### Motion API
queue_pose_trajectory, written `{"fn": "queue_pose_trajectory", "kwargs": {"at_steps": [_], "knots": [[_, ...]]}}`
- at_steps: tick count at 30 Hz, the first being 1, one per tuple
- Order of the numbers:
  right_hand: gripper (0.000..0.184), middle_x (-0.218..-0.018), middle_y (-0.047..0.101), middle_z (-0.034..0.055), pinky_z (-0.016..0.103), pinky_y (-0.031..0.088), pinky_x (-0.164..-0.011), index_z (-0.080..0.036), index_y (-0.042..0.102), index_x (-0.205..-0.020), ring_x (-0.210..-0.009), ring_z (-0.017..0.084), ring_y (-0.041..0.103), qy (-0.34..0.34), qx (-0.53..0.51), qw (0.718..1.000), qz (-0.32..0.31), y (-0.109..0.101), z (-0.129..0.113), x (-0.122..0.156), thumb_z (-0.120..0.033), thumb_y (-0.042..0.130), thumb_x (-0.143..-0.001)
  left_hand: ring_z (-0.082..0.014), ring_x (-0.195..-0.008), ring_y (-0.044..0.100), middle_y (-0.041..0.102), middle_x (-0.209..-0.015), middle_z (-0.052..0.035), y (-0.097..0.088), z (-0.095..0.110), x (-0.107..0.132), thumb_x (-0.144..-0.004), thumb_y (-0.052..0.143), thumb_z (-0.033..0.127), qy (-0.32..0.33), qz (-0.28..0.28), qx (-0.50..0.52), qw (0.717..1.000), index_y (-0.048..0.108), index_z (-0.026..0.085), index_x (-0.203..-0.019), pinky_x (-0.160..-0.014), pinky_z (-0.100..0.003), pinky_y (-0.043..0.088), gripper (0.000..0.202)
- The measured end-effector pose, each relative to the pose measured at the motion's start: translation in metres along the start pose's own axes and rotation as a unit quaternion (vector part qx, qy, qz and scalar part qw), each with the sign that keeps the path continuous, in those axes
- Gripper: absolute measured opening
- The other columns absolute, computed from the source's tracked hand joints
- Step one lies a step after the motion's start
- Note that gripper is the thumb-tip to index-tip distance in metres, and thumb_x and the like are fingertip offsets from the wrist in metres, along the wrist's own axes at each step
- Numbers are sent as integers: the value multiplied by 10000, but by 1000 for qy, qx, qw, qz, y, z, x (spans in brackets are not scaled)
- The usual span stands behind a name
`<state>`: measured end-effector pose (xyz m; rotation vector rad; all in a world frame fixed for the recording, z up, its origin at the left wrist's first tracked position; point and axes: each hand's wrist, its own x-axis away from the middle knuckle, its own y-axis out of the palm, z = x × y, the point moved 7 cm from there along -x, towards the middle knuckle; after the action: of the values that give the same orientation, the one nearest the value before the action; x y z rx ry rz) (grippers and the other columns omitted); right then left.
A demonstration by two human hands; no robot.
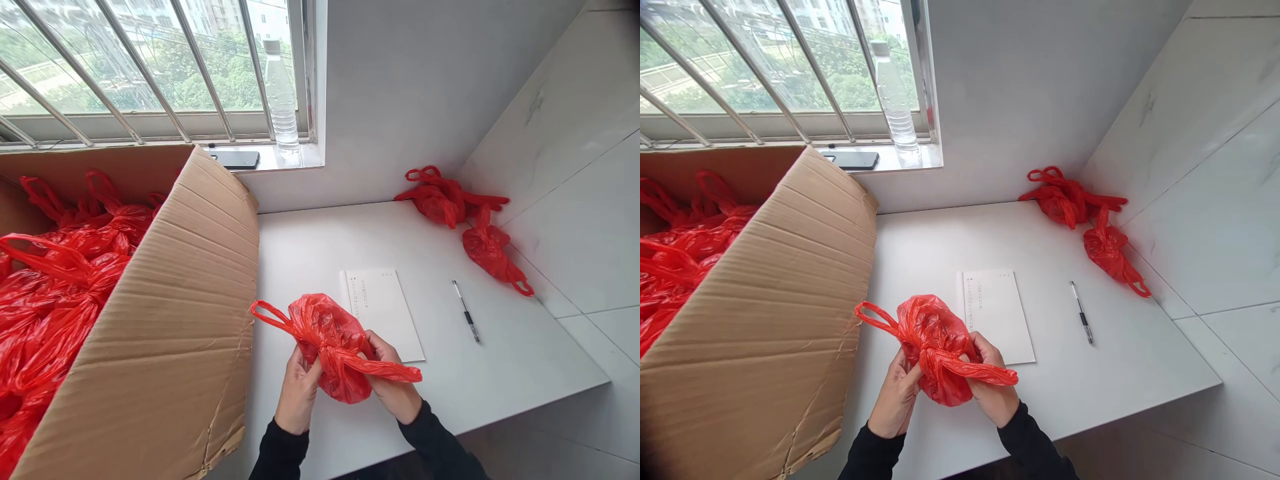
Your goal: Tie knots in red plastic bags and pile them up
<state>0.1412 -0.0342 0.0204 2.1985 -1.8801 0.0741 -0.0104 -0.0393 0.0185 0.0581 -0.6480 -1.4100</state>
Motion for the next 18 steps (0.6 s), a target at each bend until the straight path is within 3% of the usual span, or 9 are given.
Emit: {"fn": "queue_pose_trajectory", "kwargs": {"at_steps": [4,9,12,15,18], "knots": [[195,-808,563,-7,293,451,-696,-216,565,-877,-722,166,499,-4,1,1000,11,-1,1,-3,-370,679,-838,-314,-1149,591,697,-1169,-106,4,-3,2,-655,845,246,-10,-42,-29,999,670,201,-1070,-972,-392,454,453],[220,-797,552,-8,298,454,-681,-217,546,-872,-707,163,490,17,12,1000,17,-3,-1,1,-425,616,-890,-320,-1176,582,695,-1177,-111,1,1,1,-658,839,250,20,6,-1,1000,665,193,-1086,-1001,-406,445,466],[269,-917,608,21,328,482,-744,-227,574,-968,-827,206,562,38,-2,999,-20,5,-12,8,-436,688,-842,-327,-1164,595,700,-1151,-117,-3,2,-1,-669,837,294,21,29,22,999,656,184,-1080,-983,-413,469,462],[315,-1024,635,54,374,492,-841,-235,603,-1104,-927,233,593,44,-21,996,-76,16,-22,14,-442,656,-873,-320,-1139,612,702,-1133,-109,-6,2,-1,-682,833,313,10,46,29,998,649,185,-1069,-963,-403,488,448],[368,-897,638,42,370,519,-741,-235,613,-1184,-763,204,586,47,-8,995,-91,20,-22,15,-463,618,-895,-306,-1107,628,702,-1122,-94,-6,2,2,-703,814,304,-12,50,53,997,641,196,-1109,-944,-388,499,454]]}}
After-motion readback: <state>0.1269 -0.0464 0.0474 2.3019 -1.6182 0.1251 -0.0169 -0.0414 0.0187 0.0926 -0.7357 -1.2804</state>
